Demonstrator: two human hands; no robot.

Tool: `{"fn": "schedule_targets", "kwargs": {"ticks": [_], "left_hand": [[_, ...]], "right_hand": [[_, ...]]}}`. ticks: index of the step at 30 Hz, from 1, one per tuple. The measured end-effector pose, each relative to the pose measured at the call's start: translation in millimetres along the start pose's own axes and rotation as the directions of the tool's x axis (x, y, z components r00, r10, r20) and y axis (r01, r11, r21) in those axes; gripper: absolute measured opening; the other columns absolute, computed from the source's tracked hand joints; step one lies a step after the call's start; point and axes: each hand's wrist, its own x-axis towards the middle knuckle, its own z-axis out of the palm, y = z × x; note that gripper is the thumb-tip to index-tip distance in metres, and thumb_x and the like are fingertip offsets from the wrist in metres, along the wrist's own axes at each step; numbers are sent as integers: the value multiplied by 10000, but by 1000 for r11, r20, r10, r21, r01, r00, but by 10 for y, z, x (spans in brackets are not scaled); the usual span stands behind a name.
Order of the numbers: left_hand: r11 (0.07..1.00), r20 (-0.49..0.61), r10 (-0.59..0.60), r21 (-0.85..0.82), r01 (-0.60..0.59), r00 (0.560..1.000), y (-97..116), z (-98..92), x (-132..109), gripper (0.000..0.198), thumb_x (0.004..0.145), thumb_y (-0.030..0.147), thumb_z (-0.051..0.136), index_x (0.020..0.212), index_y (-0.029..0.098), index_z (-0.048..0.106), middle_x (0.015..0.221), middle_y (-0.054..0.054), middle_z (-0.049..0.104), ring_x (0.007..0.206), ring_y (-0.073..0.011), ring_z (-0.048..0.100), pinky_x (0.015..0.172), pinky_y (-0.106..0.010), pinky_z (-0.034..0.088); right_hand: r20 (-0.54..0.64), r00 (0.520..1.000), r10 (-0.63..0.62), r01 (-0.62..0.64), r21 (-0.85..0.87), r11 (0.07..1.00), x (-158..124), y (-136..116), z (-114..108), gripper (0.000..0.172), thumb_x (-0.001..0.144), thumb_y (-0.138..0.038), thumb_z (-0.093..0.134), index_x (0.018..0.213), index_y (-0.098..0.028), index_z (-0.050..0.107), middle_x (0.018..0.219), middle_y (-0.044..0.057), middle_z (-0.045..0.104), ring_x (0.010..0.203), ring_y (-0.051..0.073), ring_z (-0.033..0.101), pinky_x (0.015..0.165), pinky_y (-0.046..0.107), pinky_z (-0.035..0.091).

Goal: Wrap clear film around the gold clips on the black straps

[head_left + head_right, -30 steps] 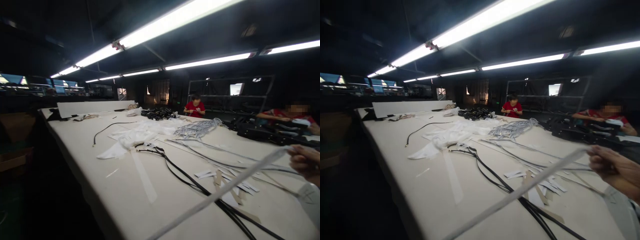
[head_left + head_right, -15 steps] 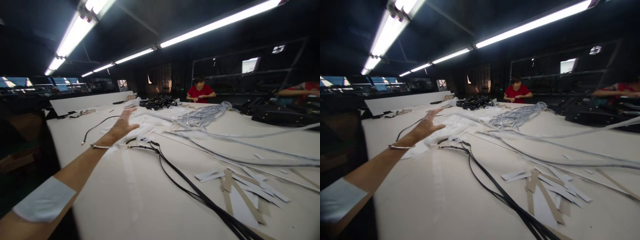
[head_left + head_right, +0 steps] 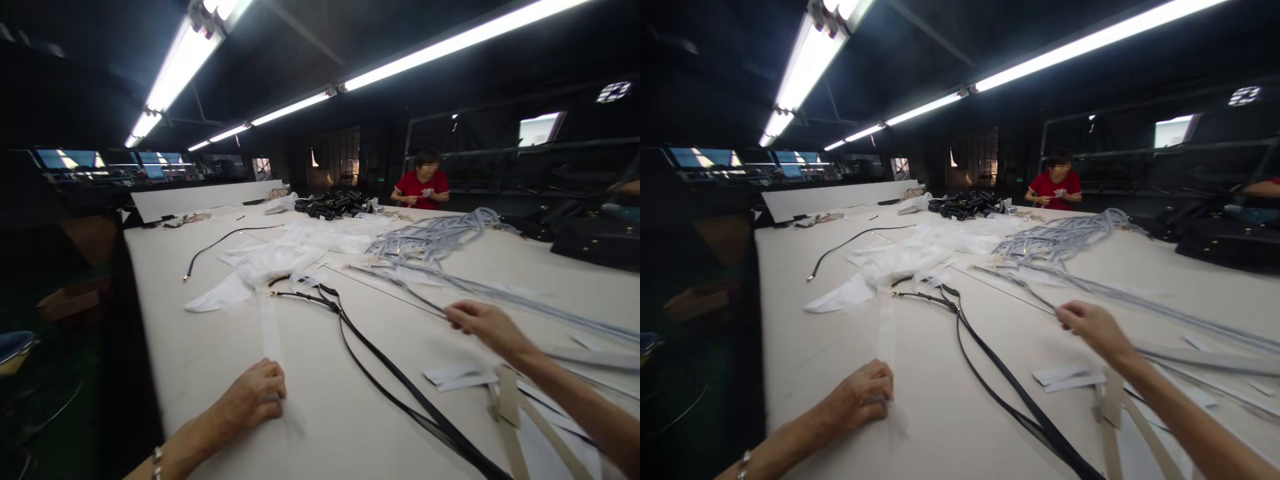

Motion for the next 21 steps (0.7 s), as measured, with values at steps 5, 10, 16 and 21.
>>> {"fn": "schedule_targets", "kwargs": {"ticks": [5, 10, 16, 21], "left_hand": [[990, -124, 4, -140, -21, 992, 122, -36, 59, 289, 920, 439, 503, 751, 220, 587, 893, -73, 673, 910, -235, 584, 836, -345, 444], [714, -99, -424, -648, 265, 900, 380, -384, -211, 412, 924, 596, 455, 823, 207, 546, 540, 57, 494, 476, -107, 433, 509, -236, 368], [624, -304, -611, -753, 208, 731, 430, -828, -834, 364, 792, 521, 707, 820, 179, 584, 570, 75, 465, 456, -55, 327, 430, -194, 230], [573, -478, -713, -819, 33, 514, 475, -1151, -1601, 278, 789, 410, 751, 785, 178, 596, 561, 61, 501, 449, -53, 380, 435, -178, 269]], "right_hand": [[178, 946, -270, 287, -76, 955, 335, -1136, 1425, 283, 909, -384, 481, 879, -235, 720, 914, 15, 747, 867, 187, 684, 816, 272, 514], [276, 914, -295, 377, -318, 870, 546, -1524, 2139, 238, 894, -222, 608, 1121, -163, 643, 1161, 87, 656, 1094, 231, 588, 938, 379, 460], [402, 882, -245, 434, -493, 754, 499, -1446, 2156, 159, 910, -161, 553, 989, -111, 682, 1065, 199, 664, 969, 313, 633, 773, 398, 460], [403, 889, -218, 416, -509, 753, 397, -1176, 1704, 253, 868, -446, 608, 953, -226, 698, 928, 143, 713, 856, 329, 657, 652, 397, 440]]}}
